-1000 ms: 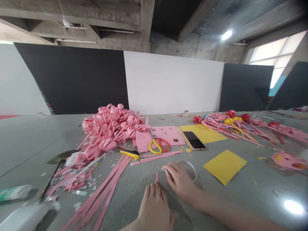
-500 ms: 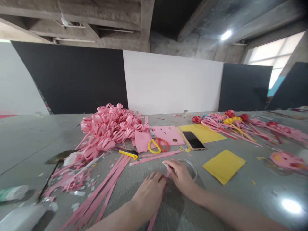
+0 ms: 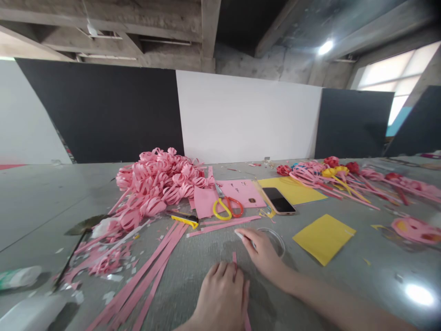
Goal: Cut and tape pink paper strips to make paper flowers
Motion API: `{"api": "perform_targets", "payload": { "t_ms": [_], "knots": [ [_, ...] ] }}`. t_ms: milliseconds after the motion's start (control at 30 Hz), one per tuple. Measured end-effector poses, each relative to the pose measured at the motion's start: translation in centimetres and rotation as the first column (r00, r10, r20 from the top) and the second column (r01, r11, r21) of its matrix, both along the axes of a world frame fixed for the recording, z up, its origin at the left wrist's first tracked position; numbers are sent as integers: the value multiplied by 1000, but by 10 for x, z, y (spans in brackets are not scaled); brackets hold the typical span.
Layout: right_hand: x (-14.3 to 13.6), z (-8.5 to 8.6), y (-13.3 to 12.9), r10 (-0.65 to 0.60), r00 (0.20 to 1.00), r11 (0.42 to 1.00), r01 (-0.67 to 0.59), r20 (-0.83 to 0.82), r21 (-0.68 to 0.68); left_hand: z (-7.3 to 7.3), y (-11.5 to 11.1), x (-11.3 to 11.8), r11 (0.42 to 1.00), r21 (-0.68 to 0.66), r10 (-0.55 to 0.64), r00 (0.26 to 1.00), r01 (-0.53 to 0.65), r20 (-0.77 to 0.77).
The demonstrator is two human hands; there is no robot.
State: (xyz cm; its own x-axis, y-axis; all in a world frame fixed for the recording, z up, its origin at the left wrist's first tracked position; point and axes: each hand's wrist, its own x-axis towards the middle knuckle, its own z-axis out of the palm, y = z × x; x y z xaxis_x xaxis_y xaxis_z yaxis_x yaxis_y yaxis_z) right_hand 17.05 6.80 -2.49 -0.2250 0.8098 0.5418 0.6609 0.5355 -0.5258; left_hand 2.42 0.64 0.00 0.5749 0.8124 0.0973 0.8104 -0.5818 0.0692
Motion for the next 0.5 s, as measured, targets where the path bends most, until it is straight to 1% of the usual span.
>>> {"api": "perform_targets", "payload": {
  "t_ms": [100,200,267,367,500],
  "knots": [
    [0,1,0,16,1000,1000,-16,-14,-17,1,5,-3,1000,-4,0,1000,0,-14],
    [1,1,1,30,999,999,-30,-21,-28,-2,8,-5,998,39,-43,998,45,-53],
    [2,2,2,38,999,999,-39,-24,-30,-5,8,-5,996,71,-50,997,55,-65],
    [4,4,3,44,999,998,-45,-27,-43,-11,4,-5,990,134,-44,996,54,-76],
    [6,7,4,69,996,994,-74,-64,-83,-20,3,-4,965,249,-66,995,83,-74]
  ]
}}
